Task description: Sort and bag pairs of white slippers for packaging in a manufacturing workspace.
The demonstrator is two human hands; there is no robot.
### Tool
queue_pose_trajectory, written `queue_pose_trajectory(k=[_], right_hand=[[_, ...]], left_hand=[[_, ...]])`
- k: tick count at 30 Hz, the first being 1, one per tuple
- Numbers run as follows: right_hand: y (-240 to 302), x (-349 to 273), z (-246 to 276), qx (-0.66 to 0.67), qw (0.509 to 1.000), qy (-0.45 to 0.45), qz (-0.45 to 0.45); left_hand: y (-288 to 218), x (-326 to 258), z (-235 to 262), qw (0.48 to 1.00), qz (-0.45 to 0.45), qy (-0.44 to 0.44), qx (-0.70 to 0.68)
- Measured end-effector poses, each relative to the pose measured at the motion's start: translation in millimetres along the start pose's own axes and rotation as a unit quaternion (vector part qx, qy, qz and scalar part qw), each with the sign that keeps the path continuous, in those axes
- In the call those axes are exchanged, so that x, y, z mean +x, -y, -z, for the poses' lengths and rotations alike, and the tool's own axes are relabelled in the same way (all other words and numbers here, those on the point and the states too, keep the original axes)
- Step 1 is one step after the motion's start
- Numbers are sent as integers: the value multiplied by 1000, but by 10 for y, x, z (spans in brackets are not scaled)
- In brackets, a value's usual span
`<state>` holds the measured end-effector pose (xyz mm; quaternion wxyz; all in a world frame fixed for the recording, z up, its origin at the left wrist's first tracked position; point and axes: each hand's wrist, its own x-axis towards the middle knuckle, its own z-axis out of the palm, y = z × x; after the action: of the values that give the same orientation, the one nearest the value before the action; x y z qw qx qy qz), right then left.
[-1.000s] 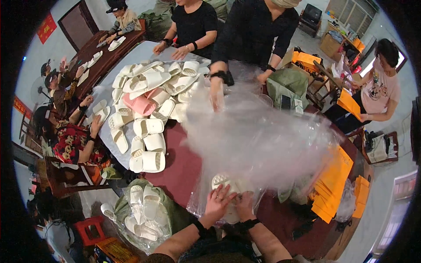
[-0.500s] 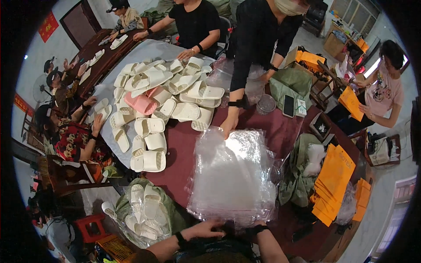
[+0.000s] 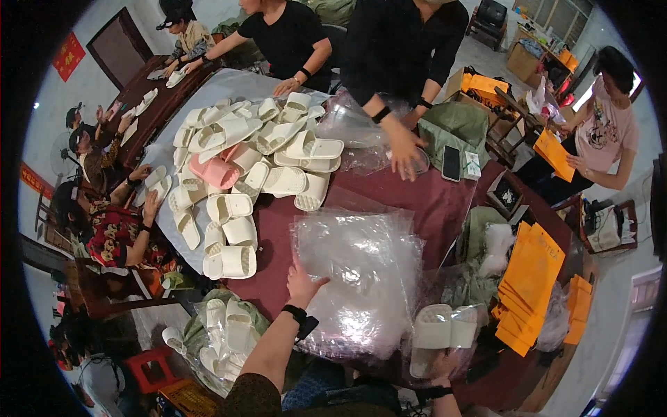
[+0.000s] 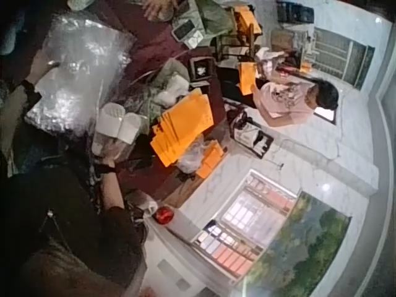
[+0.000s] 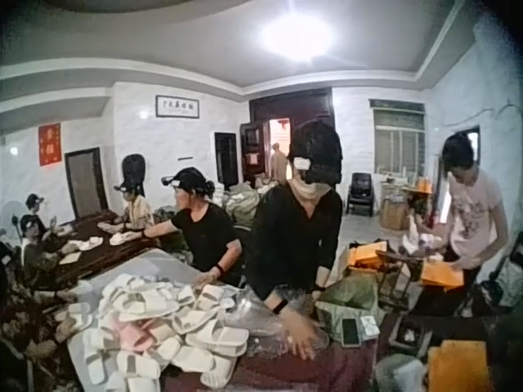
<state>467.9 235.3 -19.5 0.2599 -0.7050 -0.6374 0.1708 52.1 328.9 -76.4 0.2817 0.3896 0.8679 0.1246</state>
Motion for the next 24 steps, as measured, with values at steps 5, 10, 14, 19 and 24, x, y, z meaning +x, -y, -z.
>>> queue_pose_trajectory(k=[5,10,14,19,24], right_hand=[[-259,-101,408,70,997,6,31],[357,248,288,144,987,11,68],[1152,425,72,197,975,17,98],[942,148,-910,-235,930,-19,282],[1370,401,-1357,139,987,58,52]], left_hand=[[-180,-117,-211,993,-64,-45,87],[-203,-220,-329,995,-62,-14,75],[-160,-352,-459,992,-74,-9,99],[-5,-434,-359,991,-103,-33,73],[315,-670,-83,903,-121,41,-410]])
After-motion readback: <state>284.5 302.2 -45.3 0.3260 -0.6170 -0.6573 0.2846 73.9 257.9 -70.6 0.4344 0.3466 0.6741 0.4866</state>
